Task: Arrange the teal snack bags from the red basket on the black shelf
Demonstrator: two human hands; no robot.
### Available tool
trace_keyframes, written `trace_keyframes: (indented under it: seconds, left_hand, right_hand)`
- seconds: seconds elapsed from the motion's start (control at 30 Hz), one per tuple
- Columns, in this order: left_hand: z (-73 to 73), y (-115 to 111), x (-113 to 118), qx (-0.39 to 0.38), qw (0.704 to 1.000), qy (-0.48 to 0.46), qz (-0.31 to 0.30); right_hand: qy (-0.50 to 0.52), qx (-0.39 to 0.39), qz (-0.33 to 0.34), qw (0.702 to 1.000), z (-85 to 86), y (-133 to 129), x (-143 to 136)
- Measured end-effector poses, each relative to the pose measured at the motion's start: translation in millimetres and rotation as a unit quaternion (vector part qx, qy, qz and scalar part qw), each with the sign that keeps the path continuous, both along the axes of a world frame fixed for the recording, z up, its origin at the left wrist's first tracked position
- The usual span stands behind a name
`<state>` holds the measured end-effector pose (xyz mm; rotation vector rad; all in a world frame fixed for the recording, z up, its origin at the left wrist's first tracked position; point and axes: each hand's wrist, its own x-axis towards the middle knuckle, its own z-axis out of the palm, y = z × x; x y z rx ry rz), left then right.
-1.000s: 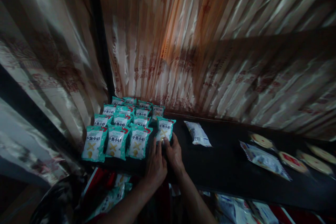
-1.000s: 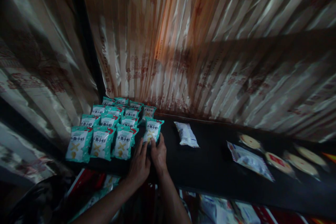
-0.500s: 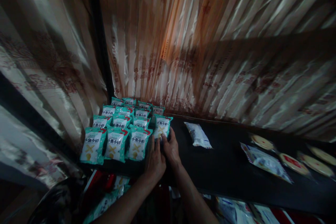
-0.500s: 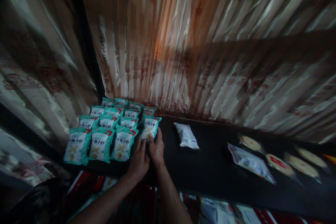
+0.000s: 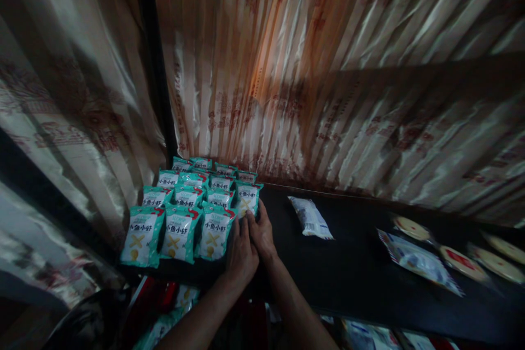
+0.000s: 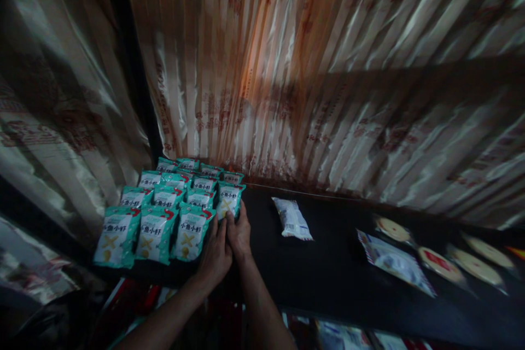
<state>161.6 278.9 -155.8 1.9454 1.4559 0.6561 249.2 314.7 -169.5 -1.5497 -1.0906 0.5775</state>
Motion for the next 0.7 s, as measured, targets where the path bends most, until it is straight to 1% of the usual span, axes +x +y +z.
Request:
trace_keyframes:
  seconds: [0.2,0.3,0.47,0.57,0.7]
  left_hand:
    - [-4.0,2.2,-1.5,0.004,1.0,-0.005,-0.002]
    - [-5.9,3.6,-0.3,0.004,1.0,-0.005,0.005]
    - [-2.1,4.0,0.4,-0.003,1.0,0.0,0.002]
    - [-0.1,3.7,0.3,-0.011,1.0,0.0,0.007]
    - [-2.2,4.3,0.8,-0.011,1.0,0.005,0.012]
  right_hand:
    - [-0.022,0.002,-0.002,1.0,-0.8,1.6,0.1]
    - [-0.053,0.003,-0.01,0.999,-3.3,4.6,1.8]
    - [-0.111,-0.001,-0.047,0.993,-7.6,7.6,3.6]
    - [-0.114,0.001,-0.042,0.993,-8.7,7.3,3.7]
    - [-0.096,0.005,-0.038,0.995,-10.7,7.6,4.3]
